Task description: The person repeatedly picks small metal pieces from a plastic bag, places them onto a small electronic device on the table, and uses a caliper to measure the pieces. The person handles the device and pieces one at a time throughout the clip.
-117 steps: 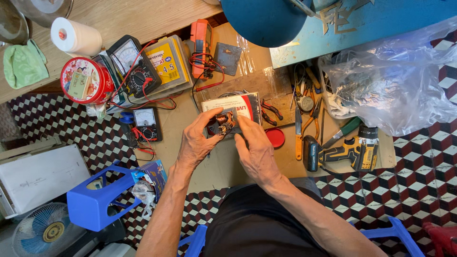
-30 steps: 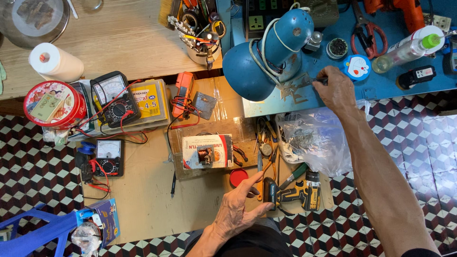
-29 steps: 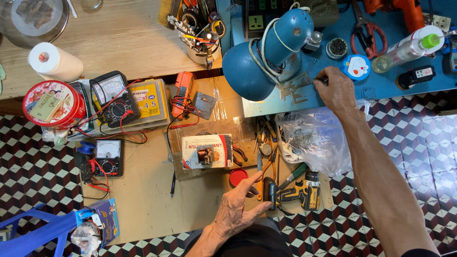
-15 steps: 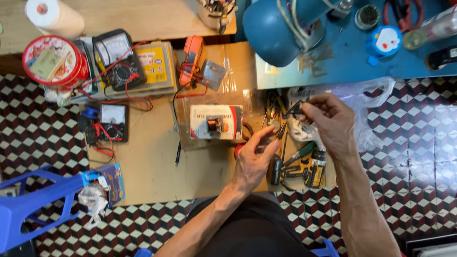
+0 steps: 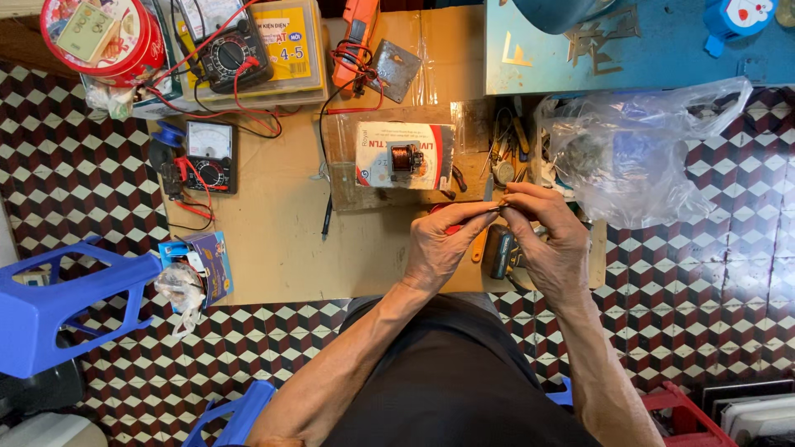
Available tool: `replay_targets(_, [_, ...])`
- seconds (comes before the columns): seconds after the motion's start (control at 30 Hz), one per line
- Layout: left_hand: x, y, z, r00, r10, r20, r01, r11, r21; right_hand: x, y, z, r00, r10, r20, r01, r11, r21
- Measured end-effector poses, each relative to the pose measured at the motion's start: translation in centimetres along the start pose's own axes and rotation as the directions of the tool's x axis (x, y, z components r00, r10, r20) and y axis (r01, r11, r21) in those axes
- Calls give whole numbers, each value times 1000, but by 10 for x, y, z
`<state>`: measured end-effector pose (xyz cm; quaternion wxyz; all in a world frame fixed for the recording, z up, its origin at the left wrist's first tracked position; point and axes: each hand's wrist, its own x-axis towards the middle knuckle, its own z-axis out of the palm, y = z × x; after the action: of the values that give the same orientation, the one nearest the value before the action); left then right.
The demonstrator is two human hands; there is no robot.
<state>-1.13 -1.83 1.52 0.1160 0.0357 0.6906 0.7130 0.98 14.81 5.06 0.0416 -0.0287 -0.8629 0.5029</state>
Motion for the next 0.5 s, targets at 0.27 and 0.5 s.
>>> replay_targets(0.27, [-9,-5,-7,995,-96,2,96,995,-31,-9,20,13,951,300,75,-302,846,440])
replay_targets(0.5, [2,-28,5,880,-463,107,439,705,-558,-13,28,9,890,454,26,-419,796,437])
